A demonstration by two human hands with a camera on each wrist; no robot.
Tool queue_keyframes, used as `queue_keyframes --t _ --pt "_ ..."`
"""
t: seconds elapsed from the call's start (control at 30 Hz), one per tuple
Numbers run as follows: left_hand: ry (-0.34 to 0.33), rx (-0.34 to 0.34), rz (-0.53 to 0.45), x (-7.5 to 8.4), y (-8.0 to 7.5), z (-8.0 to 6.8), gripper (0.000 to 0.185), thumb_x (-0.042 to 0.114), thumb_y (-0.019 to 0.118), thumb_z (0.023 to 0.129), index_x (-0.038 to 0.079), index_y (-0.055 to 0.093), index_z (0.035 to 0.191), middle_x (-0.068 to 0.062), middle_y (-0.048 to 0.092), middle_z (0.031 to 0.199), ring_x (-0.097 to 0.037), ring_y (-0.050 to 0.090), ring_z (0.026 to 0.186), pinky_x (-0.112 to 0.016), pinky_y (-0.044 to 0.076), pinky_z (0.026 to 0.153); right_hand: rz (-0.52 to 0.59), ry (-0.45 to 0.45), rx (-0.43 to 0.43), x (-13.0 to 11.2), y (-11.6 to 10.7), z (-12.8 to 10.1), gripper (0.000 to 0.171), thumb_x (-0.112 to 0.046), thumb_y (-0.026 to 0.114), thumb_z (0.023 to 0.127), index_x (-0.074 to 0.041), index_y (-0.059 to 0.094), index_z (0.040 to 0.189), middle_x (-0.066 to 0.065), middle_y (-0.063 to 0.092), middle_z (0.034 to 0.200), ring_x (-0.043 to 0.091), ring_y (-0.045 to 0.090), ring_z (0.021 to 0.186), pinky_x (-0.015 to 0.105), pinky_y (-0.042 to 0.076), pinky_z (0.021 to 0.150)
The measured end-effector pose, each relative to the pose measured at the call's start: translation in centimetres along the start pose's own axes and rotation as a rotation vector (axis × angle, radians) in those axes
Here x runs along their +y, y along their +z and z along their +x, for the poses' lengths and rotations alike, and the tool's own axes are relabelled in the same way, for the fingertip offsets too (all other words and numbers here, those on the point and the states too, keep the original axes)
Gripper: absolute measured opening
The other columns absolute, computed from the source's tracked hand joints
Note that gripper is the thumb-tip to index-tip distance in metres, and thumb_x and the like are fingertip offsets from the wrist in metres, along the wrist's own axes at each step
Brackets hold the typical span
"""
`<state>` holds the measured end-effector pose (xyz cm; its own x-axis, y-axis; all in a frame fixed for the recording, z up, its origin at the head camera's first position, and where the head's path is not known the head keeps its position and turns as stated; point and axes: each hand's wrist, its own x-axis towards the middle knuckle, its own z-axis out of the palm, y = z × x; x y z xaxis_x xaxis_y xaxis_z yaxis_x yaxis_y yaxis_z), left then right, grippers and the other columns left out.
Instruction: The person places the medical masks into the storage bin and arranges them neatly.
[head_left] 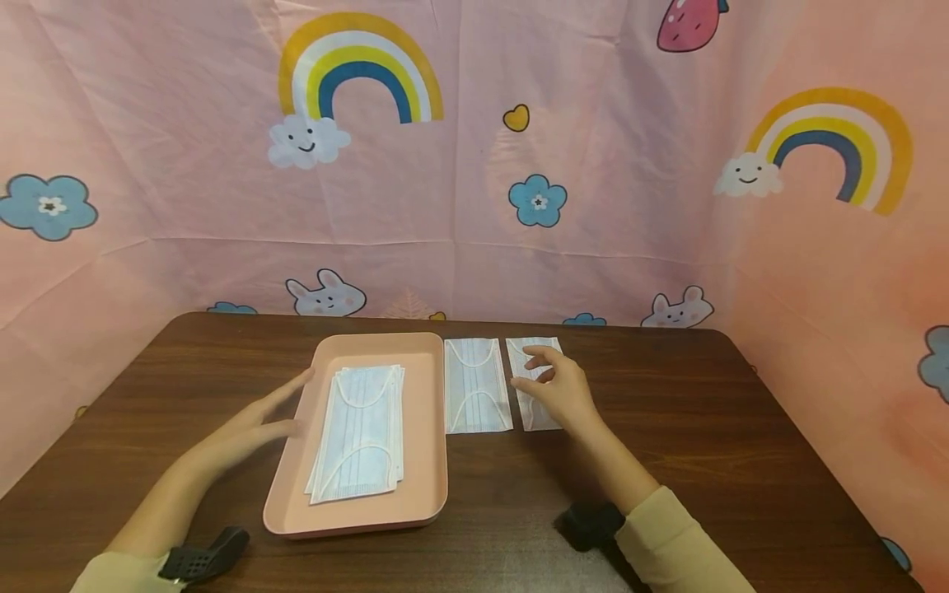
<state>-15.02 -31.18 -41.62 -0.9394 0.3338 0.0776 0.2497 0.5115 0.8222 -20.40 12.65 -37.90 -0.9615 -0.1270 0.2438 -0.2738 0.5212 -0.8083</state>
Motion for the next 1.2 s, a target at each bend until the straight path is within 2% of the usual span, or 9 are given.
queue_keyframes --t 0.23,0.43,0.77,1.2 --pt "0.012 0.000 -0.011 0.1 0.1 0.0 0.074 0.015 0.061 0.092 0.012 0.021 0.154 -0.022 0.016 0.155 -0.051 0.009 0.137 -0.074 0.014 0.096 0.003 0.046 -0.021 2.3 -1.8 1.1 0.054 -0.014 0.077 0.082 -0.006 0.056 0.131 0.019 0.062 0.116 0.030 0.061 0.092 0.039 0.053 0.070" --pt "0.019 0.001 -0.018 0.1 0.1 0.0 0.075 0.014 0.061 0.091 0.011 0.021 0.153 -0.024 0.016 0.155 -0.053 0.009 0.136 -0.075 0.014 0.095 -0.014 0.040 -0.055 3.6 -3.0 1.6 0.056 -0.013 0.075 0.084 -0.002 0.052 0.134 0.024 0.057 0.122 0.037 0.059 0.101 0.049 0.050 0.081" --pt "0.011 0.002 -0.012 -0.2 0.1 0.1 0.074 0.017 0.061 0.091 0.014 0.022 0.154 -0.022 0.016 0.155 -0.051 0.009 0.137 -0.074 0.012 0.097 -0.088 0.075 -0.062 6.3 -3.6 2.3 0.059 -0.014 0.077 0.082 -0.002 0.052 0.133 0.021 0.057 0.124 0.034 0.058 0.100 0.046 0.049 0.082" --pt "0.014 0.002 -0.005 -0.3 0.1 0.1 0.073 0.015 0.060 0.092 0.014 0.022 0.154 -0.022 0.016 0.155 -0.051 0.009 0.136 -0.073 0.013 0.097 -0.159 0.117 -0.081 7.5 -3.5 2.5 0.059 -0.014 0.078 0.080 -0.001 0.053 0.132 0.017 0.059 0.116 0.030 0.054 0.095 0.042 0.047 0.078"
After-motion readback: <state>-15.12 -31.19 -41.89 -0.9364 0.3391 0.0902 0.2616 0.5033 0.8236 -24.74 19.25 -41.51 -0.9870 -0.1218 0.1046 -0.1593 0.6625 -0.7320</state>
